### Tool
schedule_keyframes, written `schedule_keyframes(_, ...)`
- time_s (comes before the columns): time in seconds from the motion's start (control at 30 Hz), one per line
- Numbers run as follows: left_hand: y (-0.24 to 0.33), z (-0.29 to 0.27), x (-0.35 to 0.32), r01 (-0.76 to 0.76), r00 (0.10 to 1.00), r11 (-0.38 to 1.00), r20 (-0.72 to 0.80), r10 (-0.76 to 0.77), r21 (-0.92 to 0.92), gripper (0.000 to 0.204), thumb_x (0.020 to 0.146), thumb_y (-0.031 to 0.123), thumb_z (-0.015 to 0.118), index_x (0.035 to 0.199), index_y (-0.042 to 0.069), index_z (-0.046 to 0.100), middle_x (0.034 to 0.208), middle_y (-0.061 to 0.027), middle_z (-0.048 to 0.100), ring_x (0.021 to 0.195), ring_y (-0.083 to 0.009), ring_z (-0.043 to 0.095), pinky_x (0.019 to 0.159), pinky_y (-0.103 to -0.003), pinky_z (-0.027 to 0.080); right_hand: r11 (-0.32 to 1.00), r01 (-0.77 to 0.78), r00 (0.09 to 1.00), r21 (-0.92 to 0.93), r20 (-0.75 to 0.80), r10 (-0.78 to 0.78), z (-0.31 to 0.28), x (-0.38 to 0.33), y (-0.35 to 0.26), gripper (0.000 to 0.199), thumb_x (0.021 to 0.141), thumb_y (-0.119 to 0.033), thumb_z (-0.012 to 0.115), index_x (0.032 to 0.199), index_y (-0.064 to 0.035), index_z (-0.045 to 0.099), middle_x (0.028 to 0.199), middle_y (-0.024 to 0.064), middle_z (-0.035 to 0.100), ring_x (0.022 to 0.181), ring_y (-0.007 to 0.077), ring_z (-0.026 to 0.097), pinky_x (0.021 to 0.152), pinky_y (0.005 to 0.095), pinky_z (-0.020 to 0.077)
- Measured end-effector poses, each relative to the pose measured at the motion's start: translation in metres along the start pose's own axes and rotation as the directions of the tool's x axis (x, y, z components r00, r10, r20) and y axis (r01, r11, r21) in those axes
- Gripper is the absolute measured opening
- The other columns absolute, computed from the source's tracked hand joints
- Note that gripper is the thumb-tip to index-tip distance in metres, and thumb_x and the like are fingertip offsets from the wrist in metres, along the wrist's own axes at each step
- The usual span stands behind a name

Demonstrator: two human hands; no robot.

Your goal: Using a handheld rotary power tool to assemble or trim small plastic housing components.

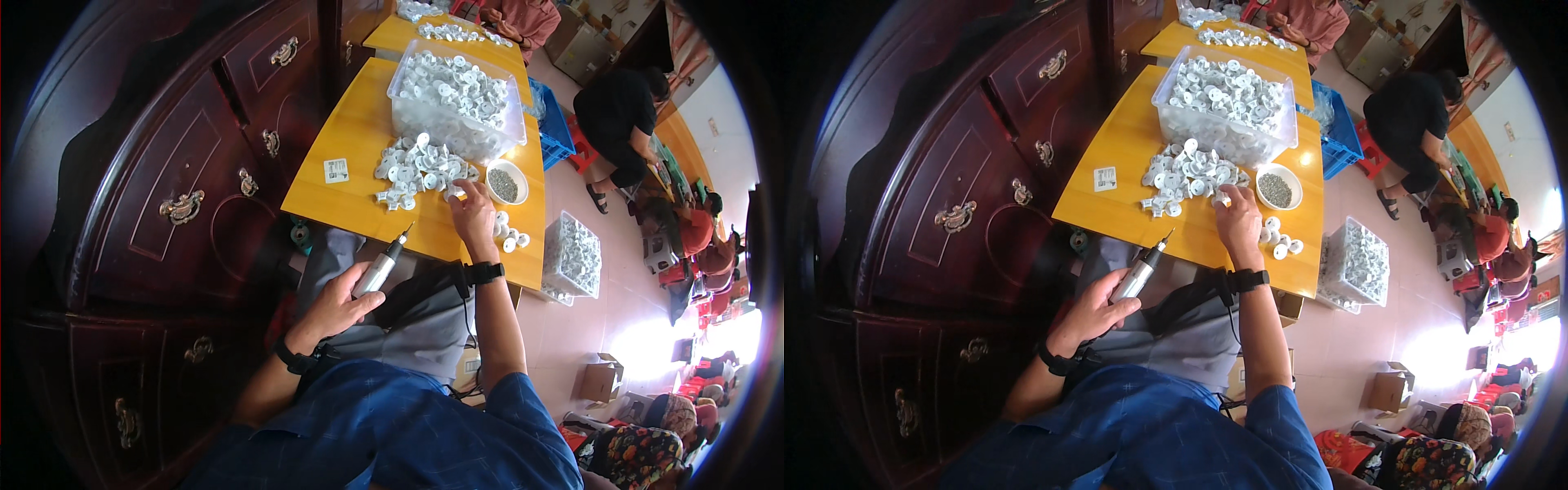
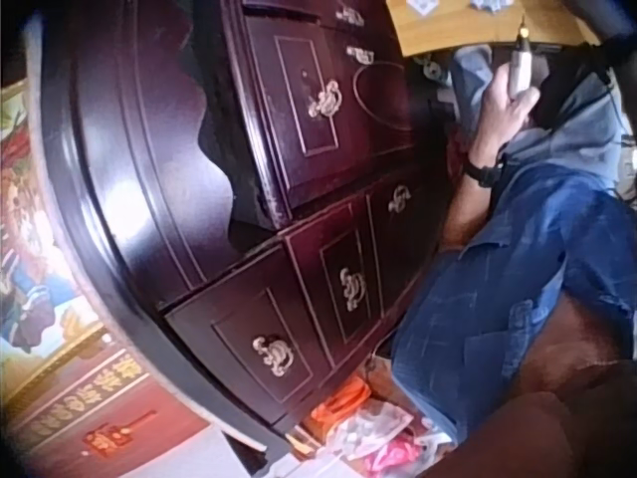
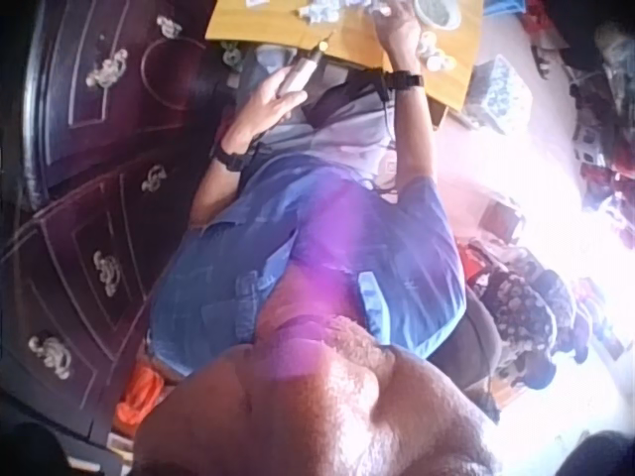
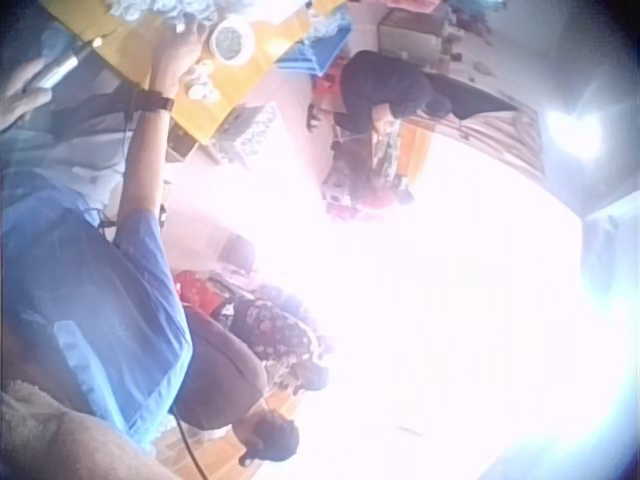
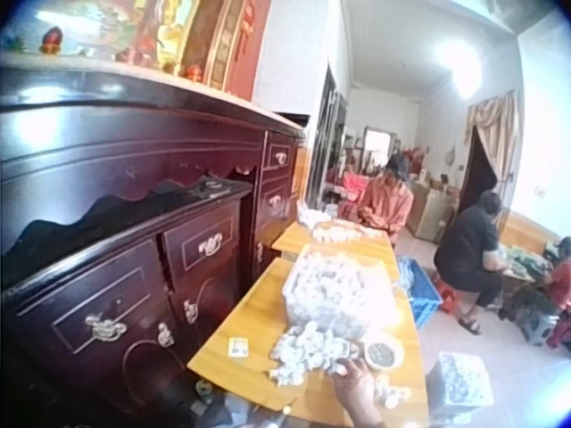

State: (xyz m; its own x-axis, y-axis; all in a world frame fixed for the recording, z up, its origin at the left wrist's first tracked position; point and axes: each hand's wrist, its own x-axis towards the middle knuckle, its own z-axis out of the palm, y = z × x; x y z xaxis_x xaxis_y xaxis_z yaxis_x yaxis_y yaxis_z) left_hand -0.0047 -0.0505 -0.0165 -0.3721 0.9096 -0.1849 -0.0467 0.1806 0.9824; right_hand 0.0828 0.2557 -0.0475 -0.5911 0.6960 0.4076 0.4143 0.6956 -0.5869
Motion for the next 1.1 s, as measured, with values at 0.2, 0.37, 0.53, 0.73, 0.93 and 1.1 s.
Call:
schedule_keyframes(0.2, 0.0, 0.0, -0.001, -0.012, 1.0, 1.0, 0.002, 0.012, 0.009, 0.053, 0.093, 0.032, 0.071, 0.133, 0.003, 0.051, 0.082, -0.0022, 0.06, 0.057, -0.0065, 0.054, 0.052, -0.023, 0.047, 0.979, 0.062, 0.998, -0.194, 0.038, -0.056, 0.012, 0.004, 0.01, 0.021, 0.086, -0.019, 0.063, 0.104, -0.0137, 0.072, 0.104, 0.0157, 0.067, 0.091, 0.0368, 0.067, 0.079, 0.0471, 0.0542)
schedule_keyframes(0.37, -0.007, 0.0, 0.0, -0.006, 1.0, 1.0, -0.015, 0.006, -0.027, 0.053, 0.093, 0.033, 0.071, 0.133, 0.004, 0.051, 0.082, -0.0023, 0.06, 0.056, -0.0064, 0.054, 0.052, -0.023, 0.047, 0.971, 0.075, 0.995, -0.227, 0.082, -0.057, 0.01, 0.004, 0.005, 0.022, 0.085, -0.019, 0.063, 0.105, -0.0128, 0.071, 0.093, 0.02, 0.068, 0.084, 0.0389, 0.068, 0.076, 0.0489, 0.0542)
schedule_keyframes(0.53, 0.001, 0.001, 0.0, 0.018, 1.0, 1.0, 0.012, -0.018, -0.021, 0.055, 0.093, 0.029, 0.071, 0.136, 0.002, 0.048, 0.084, -0.0014, 0.058, 0.058, -0.0057, 0.053, 0.052, -0.022, 0.046, 0.999, -0.017, 1.0, -0.051, 0.023, 0.018, 0.006, -0.005, 0.016, 0.029, 0.089, -0.015, 0.059, 0.117, -0.0124, 0.063, 0.091, 0.0193, 0.069, 0.081, 0.0369, 0.068, 0.074, 0.0449, 0.0555)
schedule_keyframes(0.73, -0.001, 0.003, 0.002, -0.006, 1.0, 1.0, 0.013, 0.006, -0.005, 0.052, 0.093, 0.032, 0.071, 0.131, 0.003, 0.05, 0.081, -0.0018, 0.06, 0.057, -0.0059, 0.054, 0.052, -0.023, 0.047, 0.526, -0.479, 0.878, 0.703, 0.363, 0.314, 0.004, -0.02, 0.011, 0.025, 0.101, -0.01, 0.047, 0.122, -0.0028, 0.058, 0.101, 0.0126, 0.07, 0.082, 0.0187, 0.068, 0.077, 0.0303, 0.0578)
schedule_keyframes(0.93, 0.004, 0.007, 0.004, 0.009, 0.999, 0.999, 0.031, -0.008, -0.033, 0.052, 0.093, 0.032, 0.07, 0.131, 0.002, 0.05, 0.08, -0.001, 0.059, 0.057, -0.0057, 0.052, 0.052, -0.023, 0.046, 0.103, -0.563, 0.807, 0.82, 0.519, 0.28, 0.006, -0.026, 0.012, 0.022, 0.102, -0.007, 0.048, 0.122, -0.0027, 0.057, 0.11, 0.0119, 0.066, 0.089, 0.0177, 0.067, 0.081, 0.0283, 0.0582)
schedule_keyframes(1.1, 0.004, 0.008, 0.005, 0.011, 1.0, 1.0, 0.024, -0.011, -0.019, 0.051, 0.093, 0.032, 0.07, 0.13, 0.001, 0.05, 0.079, -0.0007, 0.059, 0.056, -0.0059, 0.052, 0.052, -0.023, 0.046, 0.146, -0.547, 0.826, 0.824, 0.504, 0.251, 0.009, -0.032, 0.003, 0.017, 0.098, -0.001, 0.054, 0.115, -0.0056, 0.057, 0.112, 0.0124, 0.066, 0.09, 0.0178, 0.067, 0.083, 0.0283, 0.058)
